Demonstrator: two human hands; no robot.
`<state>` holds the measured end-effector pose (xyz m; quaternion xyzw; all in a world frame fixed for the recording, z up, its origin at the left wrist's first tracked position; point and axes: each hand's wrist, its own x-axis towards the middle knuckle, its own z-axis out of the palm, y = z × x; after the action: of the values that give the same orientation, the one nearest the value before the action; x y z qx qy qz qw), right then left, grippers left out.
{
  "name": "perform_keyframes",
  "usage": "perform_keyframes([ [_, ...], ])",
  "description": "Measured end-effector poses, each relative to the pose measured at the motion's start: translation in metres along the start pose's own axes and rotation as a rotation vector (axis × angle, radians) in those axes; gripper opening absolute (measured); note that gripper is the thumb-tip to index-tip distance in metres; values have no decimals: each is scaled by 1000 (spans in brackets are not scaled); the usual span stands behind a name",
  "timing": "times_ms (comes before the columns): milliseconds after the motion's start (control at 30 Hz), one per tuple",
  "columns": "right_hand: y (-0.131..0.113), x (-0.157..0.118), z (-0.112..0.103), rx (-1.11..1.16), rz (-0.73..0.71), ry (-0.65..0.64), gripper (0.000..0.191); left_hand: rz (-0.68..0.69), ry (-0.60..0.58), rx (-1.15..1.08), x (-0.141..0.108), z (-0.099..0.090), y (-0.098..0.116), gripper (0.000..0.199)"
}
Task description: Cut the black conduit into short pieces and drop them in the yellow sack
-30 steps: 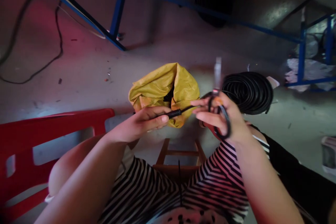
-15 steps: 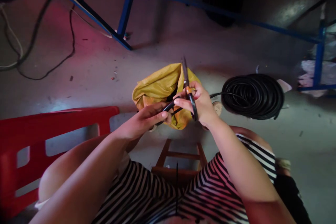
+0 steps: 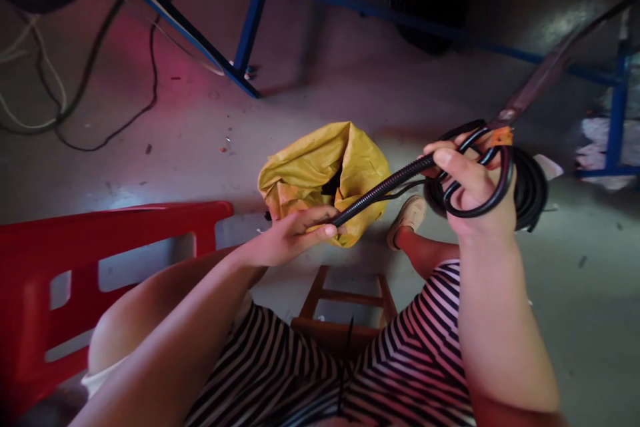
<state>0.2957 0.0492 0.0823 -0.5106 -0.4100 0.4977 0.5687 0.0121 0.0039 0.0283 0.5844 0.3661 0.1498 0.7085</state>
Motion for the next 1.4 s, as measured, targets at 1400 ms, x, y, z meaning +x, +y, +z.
perform_keyframes([
  [1400, 54, -39, 61, -206, 353, -304, 55, -99, 62, -244, -40, -12, 3, 42],
])
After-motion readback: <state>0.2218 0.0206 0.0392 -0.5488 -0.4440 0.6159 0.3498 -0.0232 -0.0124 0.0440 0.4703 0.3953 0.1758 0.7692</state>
